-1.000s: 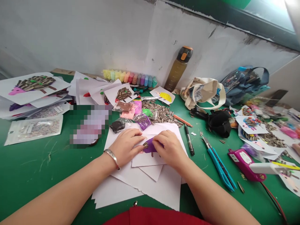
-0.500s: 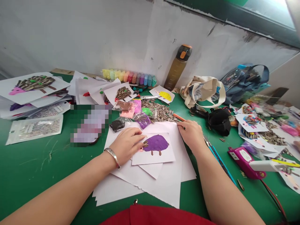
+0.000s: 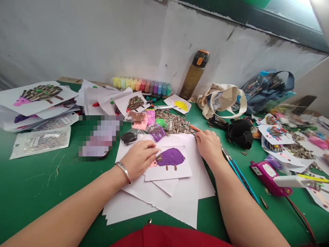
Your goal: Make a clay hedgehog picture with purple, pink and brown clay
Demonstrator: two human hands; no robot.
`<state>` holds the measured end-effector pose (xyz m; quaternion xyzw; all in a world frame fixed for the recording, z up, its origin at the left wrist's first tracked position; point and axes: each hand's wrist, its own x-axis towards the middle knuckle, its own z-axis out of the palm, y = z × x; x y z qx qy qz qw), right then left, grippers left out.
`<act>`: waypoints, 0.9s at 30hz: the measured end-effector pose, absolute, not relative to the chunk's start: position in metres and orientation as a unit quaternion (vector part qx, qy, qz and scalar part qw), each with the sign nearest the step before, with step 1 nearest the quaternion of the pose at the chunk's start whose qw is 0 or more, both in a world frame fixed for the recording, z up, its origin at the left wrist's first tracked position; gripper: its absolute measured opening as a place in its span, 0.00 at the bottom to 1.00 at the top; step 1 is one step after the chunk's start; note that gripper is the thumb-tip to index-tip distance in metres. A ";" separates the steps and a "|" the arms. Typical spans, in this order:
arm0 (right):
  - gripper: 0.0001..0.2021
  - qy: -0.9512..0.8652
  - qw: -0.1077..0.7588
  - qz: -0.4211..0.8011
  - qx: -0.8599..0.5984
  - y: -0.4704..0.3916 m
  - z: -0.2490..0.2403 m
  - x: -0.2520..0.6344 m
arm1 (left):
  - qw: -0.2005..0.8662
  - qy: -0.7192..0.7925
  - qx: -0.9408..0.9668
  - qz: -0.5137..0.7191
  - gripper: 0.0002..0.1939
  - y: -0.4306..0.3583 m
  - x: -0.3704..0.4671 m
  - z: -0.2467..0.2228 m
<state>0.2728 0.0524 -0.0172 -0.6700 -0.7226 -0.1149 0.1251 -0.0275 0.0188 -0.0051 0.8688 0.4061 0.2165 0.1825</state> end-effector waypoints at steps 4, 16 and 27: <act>0.12 -0.705 0.163 -0.138 -0.676 0.048 -0.007 0.267 | 0.185 0.412 0.866 0.215 0.14 0.019 -0.026 -0.006; 0.07 -0.745 0.351 0.180 -0.538 0.017 0.016 0.224 | 0.182 0.419 0.862 0.218 0.15 0.019 -0.026 -0.005; 0.08 -0.814 0.248 0.285 -0.442 -0.008 0.015 0.186 | 0.199 0.403 0.872 0.192 0.16 0.019 -0.028 -0.003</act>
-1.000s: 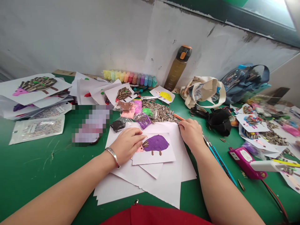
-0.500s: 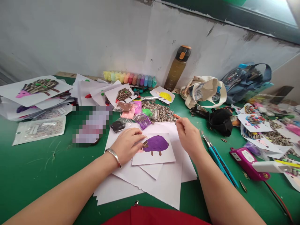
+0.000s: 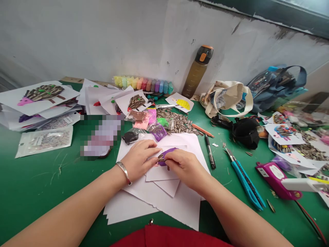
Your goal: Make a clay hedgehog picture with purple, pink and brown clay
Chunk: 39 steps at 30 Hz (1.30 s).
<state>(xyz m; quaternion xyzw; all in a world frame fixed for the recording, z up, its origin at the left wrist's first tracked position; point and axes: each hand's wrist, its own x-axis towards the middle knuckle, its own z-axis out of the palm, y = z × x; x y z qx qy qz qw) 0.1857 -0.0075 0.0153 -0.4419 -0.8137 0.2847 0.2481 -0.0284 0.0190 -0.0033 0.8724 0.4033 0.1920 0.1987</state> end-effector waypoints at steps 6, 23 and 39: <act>0.09 -0.844 0.208 0.250 -0.426 -0.011 0.010 0.182 | 0.200 0.401 0.872 0.196 0.16 0.019 -0.029 -0.003; 0.11 -0.847 0.253 0.234 -0.405 -0.012 0.011 0.180 | 0.196 0.397 0.873 0.202 0.16 0.018 -0.030 -0.006; 0.10 -0.872 0.255 0.140 -0.395 -0.012 0.000 0.178 | 0.195 0.392 0.873 0.215 0.17 0.016 -0.030 -0.006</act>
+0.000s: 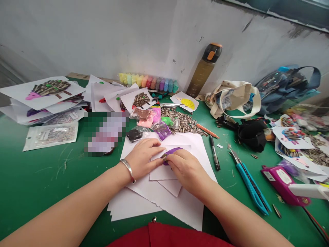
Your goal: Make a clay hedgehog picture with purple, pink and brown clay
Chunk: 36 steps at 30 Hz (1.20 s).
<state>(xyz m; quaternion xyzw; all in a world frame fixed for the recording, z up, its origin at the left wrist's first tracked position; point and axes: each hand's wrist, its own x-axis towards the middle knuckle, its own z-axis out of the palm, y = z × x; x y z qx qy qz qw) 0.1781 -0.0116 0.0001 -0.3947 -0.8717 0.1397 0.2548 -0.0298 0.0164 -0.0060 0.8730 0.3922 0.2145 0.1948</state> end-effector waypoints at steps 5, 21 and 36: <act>0.10 -0.872 0.252 0.138 -0.395 -0.012 -0.001 0.177 | 0.193 0.399 0.870 0.215 0.18 0.017 -0.029 -0.008; 0.10 -0.862 0.237 0.160 -0.419 -0.012 -0.003 0.173 | 0.193 0.412 0.865 0.209 0.16 0.017 -0.028 -0.008; 0.10 -0.865 0.221 0.170 -0.416 -0.009 -0.001 0.173 | 0.204 0.419 0.863 0.193 0.18 0.018 -0.027 -0.007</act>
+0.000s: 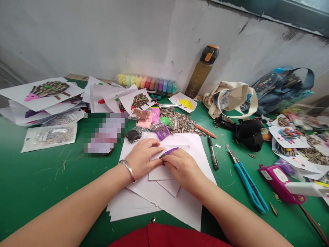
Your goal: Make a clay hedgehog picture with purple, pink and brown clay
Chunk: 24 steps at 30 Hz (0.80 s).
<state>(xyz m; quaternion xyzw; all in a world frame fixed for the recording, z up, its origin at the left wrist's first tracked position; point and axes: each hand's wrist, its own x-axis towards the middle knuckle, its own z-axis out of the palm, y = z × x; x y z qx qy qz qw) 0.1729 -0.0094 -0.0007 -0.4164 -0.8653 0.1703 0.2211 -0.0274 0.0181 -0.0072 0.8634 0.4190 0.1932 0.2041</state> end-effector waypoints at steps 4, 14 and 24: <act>0.08 -0.856 0.222 0.147 -0.443 -0.010 0.004 0.179 | 0.209 0.421 0.862 0.193 0.17 0.018 -0.028 -0.006; 0.13 -0.870 0.203 0.124 -0.432 -0.008 0.001 0.179 | 0.206 0.420 0.863 0.191 0.18 0.019 -0.028 -0.007; 0.13 -0.873 0.213 0.124 -0.421 -0.009 -0.002 0.178 | 0.204 0.422 0.863 0.191 0.17 0.019 -0.027 -0.004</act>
